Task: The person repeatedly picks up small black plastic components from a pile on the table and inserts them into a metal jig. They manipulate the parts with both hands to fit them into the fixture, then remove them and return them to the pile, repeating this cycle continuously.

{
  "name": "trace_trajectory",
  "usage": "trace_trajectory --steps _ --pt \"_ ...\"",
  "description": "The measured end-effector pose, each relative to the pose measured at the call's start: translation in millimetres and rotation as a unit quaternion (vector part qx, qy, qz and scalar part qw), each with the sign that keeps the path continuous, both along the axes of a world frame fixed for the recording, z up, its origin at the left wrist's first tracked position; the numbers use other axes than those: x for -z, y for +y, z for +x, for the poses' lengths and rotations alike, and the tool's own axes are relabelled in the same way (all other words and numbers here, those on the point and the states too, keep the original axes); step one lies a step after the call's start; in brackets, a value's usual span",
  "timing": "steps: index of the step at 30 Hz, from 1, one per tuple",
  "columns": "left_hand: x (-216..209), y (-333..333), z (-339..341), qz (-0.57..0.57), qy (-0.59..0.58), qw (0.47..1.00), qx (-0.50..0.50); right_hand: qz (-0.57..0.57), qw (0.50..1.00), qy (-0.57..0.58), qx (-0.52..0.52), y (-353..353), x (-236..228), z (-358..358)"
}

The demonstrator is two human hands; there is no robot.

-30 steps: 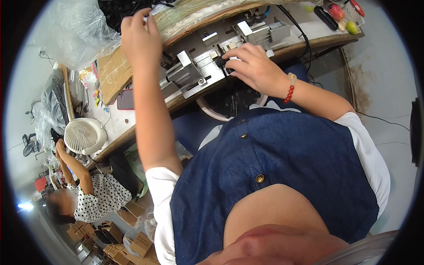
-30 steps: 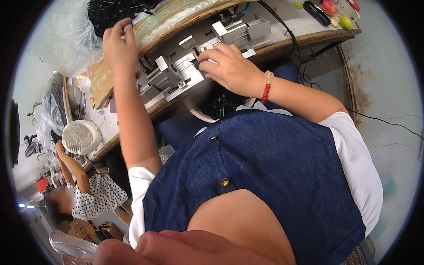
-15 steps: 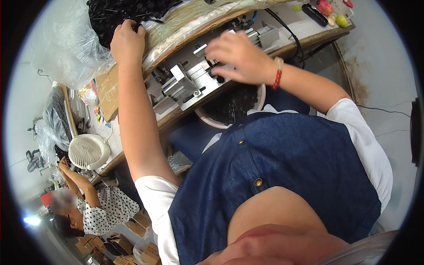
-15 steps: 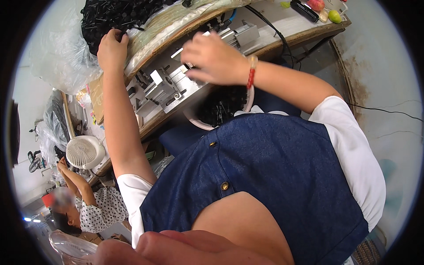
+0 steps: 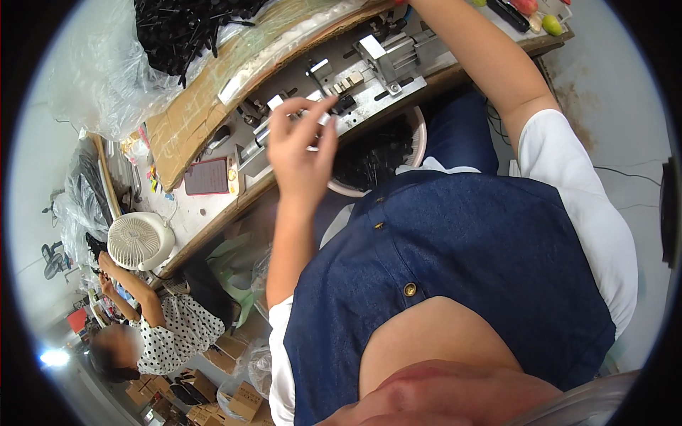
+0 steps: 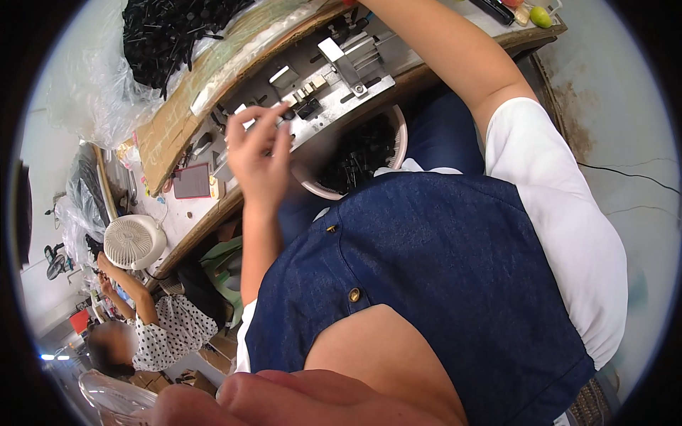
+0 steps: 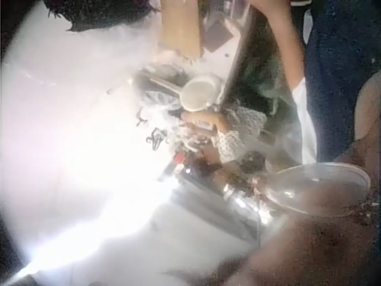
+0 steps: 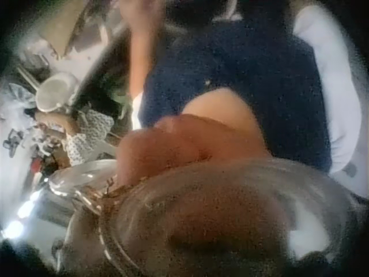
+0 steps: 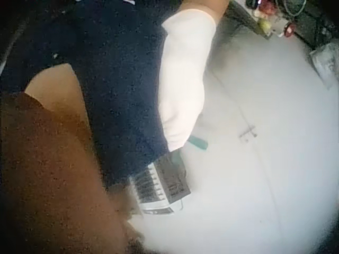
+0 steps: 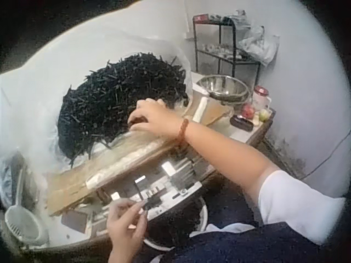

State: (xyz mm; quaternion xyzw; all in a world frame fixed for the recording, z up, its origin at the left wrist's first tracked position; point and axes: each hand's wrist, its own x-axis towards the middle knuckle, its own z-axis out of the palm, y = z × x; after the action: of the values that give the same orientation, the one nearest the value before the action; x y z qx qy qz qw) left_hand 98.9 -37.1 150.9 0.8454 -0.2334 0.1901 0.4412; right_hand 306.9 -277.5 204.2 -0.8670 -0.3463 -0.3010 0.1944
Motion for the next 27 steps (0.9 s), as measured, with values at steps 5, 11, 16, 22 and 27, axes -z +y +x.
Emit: trace_trajectory --steps 5,11,16,22,27 --pt "35.7 -12.9 -8.7 0.036 0.028 0.999 -0.018 0.402 0.852 0.283 -0.179 15.8 -9.3 0.1" --pt "50.1 -19.2 -3.6 0.062 0.029 0.997 -0.023 0.505 0.753 0.350 -0.237 6.8 -15.1 -28.3" --pt "43.2 -23.3 -8.2 0.078 0.048 0.995 -0.039 0.514 0.741 0.350 -0.252 3.4 -12.4 -51.2" --pt "32.9 -18.0 -6.7 0.093 0.047 0.994 -0.032 0.473 0.784 0.331 -0.229 22.0 5.8 -112.6" --pt "-5.3 -1.5 29.9 0.075 -0.047 0.996 -0.023 0.235 0.903 0.324 -0.153 10.8 14.7 -166.7"
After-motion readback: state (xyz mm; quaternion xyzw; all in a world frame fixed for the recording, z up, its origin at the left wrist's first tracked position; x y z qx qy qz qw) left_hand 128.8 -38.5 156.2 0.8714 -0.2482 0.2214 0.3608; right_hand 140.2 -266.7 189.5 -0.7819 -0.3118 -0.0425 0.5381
